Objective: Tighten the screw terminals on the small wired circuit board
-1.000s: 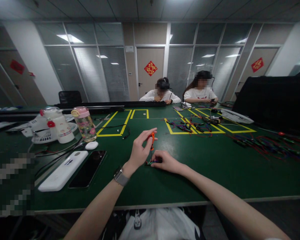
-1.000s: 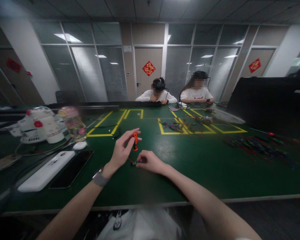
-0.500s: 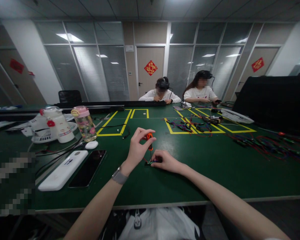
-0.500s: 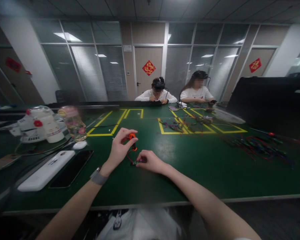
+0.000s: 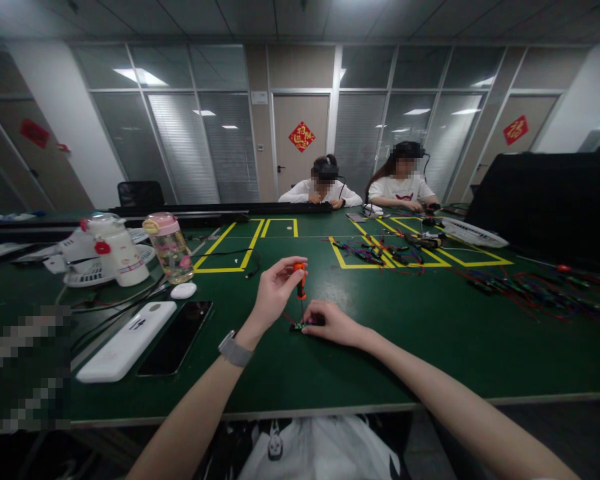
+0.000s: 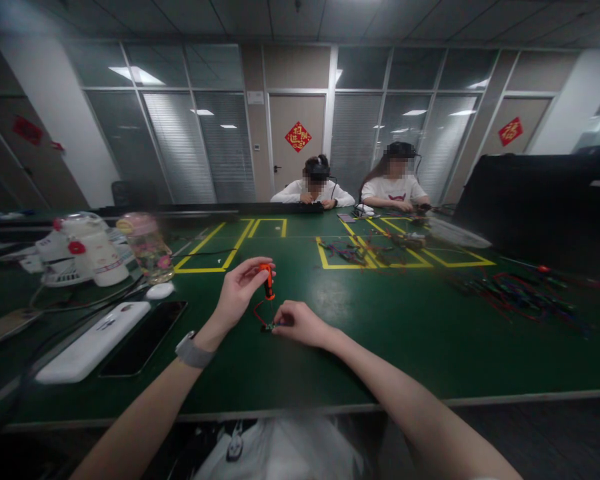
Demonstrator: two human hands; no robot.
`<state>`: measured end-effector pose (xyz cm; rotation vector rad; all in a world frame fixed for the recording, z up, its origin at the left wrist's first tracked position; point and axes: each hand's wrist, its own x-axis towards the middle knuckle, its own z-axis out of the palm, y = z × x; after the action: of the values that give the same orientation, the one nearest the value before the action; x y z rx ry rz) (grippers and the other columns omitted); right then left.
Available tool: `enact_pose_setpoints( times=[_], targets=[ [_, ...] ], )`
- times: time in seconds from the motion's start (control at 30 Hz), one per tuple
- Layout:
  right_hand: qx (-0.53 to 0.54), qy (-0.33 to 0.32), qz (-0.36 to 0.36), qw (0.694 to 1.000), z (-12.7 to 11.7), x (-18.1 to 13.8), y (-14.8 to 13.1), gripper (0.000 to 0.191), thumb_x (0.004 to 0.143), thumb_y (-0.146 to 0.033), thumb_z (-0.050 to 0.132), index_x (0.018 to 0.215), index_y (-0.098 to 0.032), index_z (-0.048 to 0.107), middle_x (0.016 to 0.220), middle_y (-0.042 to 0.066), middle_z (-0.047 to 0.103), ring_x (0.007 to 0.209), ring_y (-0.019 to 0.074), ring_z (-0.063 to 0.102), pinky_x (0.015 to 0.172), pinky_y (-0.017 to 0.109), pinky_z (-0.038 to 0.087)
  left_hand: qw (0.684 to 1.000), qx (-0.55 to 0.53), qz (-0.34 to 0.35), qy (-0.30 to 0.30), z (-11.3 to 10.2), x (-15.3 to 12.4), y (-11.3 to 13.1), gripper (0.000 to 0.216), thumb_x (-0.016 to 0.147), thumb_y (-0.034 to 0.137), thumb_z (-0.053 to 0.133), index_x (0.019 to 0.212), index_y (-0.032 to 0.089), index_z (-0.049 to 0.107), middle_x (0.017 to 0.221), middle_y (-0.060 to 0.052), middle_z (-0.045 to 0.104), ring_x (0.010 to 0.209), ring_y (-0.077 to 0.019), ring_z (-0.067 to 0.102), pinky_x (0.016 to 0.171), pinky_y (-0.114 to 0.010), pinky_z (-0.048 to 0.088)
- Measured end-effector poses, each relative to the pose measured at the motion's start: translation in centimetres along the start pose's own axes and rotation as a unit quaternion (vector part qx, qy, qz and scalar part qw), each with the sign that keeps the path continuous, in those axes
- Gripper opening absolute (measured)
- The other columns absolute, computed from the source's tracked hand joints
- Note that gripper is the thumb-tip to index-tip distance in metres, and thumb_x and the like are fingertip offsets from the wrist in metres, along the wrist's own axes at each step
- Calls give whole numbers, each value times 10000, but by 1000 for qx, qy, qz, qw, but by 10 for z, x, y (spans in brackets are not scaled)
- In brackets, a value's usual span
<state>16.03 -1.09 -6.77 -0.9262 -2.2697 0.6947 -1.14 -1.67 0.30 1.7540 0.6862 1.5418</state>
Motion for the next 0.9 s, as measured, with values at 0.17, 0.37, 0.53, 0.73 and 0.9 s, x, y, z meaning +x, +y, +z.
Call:
enact_pose_setpoints(
  times=[0.17,0.37,0.53,0.73,0.9],
  targets=[
    [7,1,-2,1000,1,0,1,98,746,-163,742,791,-156,656,748,-12,568,674,121,513,612,223,392,995,82,51,32,1,-2,0,113,788,224,697,894,194,672,916,-26,586,840,-138,597,704,-227,519],
    [11,3,6,1000,0,0,0,97,734,-148,745,785,-152,662,745,-13,566,676,121,506,612,225,389,994,94,60,4,4,-7,3,228,937,268,502,1088,215,665,1103,-69,597,981,-172,617,808,-277,522],
    [69,-4,30,997,0,0,4,143,704,-166,766,821,-145,686,739,-14,569,671,124,519,618,234,410,999,-41,-19,-28,1,-4,5,319,921,291,519,1200,166,613,1196,-111,644,946,-198,677,776,-310,566],
    [136,-6,48,990,1,0,9,182,683,-178,763,849,-143,698,734,-13,573,685,131,527,632,243,418,997,-68,-38,-23,-2,0,0,274,846,286,640,1091,165,666,1007,-78,701,838,-165,680,748,-281,560],
    [158,-15,57,986,1,0,9,201,685,-221,764,859,-139,705,725,-12,575,685,133,525,636,248,416,999,-34,-34,1,-1,0,-2,216,769,278,731,961,188,691,888,-15,667,703,-105,630,654,-216,529]
  ],
)
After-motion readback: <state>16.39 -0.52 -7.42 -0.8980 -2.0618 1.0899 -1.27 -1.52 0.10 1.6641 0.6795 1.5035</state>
